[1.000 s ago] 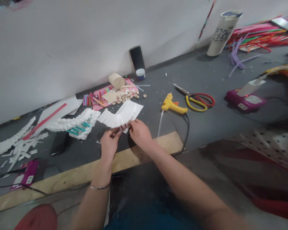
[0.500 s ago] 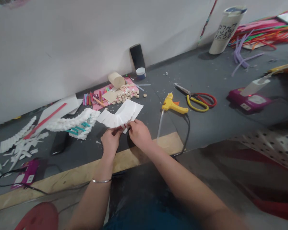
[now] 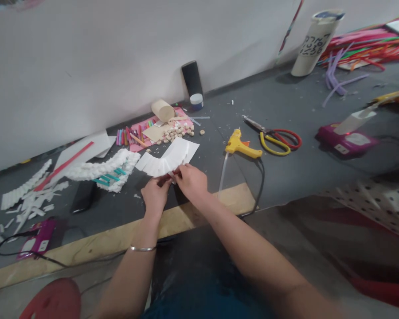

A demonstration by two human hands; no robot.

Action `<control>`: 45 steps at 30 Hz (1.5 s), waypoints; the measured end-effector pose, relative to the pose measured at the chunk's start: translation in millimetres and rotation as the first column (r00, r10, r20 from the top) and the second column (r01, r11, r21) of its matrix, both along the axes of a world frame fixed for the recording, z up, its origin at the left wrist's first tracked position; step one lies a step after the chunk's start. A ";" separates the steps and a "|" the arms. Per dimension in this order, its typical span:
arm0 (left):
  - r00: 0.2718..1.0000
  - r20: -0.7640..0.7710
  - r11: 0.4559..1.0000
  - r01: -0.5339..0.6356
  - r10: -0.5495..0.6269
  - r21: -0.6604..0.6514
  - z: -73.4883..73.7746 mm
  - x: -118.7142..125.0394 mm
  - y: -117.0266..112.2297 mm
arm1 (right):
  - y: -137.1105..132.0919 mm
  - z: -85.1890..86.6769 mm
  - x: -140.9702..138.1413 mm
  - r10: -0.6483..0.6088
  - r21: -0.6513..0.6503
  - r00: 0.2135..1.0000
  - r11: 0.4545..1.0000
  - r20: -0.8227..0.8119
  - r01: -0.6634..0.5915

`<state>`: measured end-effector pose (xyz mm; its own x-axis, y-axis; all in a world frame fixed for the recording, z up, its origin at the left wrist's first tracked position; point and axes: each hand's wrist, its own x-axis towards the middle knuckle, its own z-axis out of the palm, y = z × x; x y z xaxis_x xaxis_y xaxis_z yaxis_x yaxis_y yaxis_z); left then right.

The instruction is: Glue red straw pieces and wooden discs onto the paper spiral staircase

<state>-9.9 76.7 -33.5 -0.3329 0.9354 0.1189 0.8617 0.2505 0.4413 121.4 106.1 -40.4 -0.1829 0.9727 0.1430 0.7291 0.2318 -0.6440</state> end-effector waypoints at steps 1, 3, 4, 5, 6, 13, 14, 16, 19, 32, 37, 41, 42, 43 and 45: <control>1.000 -0.006 1.000 -0.003 0.003 -0.003 -0.3 0.4 -0.1 | -0.2 -1.1 -0.5 -0.009 0.009 1.000 1.000 0.010 0.009; 1.000 -0.014 1.000 -0.005 0.005 -0.010 -0.8 1.1 -0.4 | -0.6 -3.7 -1.2 -0.019 0.027 0.999 0.999 0.033 0.018; 1.000 -0.016 1.000 -0.008 0.008 -0.012 -1.1 1.4 -0.5 | -0.8 -4.9 -1.4 -0.022 0.036 0.999 0.999 0.044 0.020; 1.000 -0.020 1.000 -0.010 0.010 -0.013 -1.3 1.6 -0.7 | -0.9 -6.1 -1.7 -0.021 0.044 0.998 0.999 0.053 0.019; 1.000 -0.025 1.000 -0.011 0.011 -0.013 -1.5 1.8 -0.8 | -0.9 -7.1 -1.8 -0.021 0.052 0.998 0.998 0.060 0.018; 0.999 -0.042 1.000 -0.012 0.011 -0.013 -1.9 2.4 -0.9 | -0.5 -10.5 -2.9 -0.029 0.076 0.997 0.997 0.078 0.023; 0.999 -0.039 1.000 -0.011 0.011 -0.013 -1.9 2.5 -0.9 | -0.5 -10.5 -2.9 -0.031 0.079 0.997 0.997 0.076 0.025; 0.999 -0.033 1.000 -0.010 0.010 -0.012 -1.7 2.5 -0.9 | -0.7 -10.5 -2.6 -0.034 0.081 0.997 0.996 0.073 0.028; 0.999 -0.035 1.000 -0.007 0.007 -0.003 -1.3 2.5 -1.1 | -0.6 -10.3 -2.7 -0.033 0.080 0.997 0.996 0.071 0.028; 0.999 0.037 1.000 0.004 -0.004 0.007 0.1 -4.6 -5.3 | 7.1 -1.0 35.8 0.150 0.079 0.976 0.987 -0.161 -0.139; 0.989 0.143 0.999 0.020 -0.026 0.045 -2.9 -20.1 -15.8 | 54.2 19.6 54.8 0.073 0.082 0.997 0.994 -0.038 -0.070; 0.977 0.212 0.992 0.012 -0.038 0.122 -6.4 -28.9 -25.7 | 93.7 26.8 39.6 0.108 -0.076 0.994 0.992 0.030 -0.105; 0.973 0.229 0.990 0.007 -0.040 0.144 -7.4 -30.3 -27.4 | 100.3 25.9 35.3 0.129 -0.119 0.991 0.985 0.026 -0.125; 0.970 0.241 0.987 0.002 -0.042 0.164 -8.5 -31.5 -28.7 | 105.3 24.1 31.7 0.151 -0.170 0.988 0.975 0.016 -0.146; 0.969 0.242 0.982 -0.004 -0.043 0.191 -10.6 -33.4 -30.2 | 110.7 19.0 28.2 0.189 -0.273 0.982 0.943 -0.027 -0.189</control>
<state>-43.3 46.5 -44.1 -0.3556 0.9105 0.2112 0.7260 0.1268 0.6759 149.7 216.8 -21.4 -0.3670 0.9220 -0.1236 0.6890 0.1802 -0.7020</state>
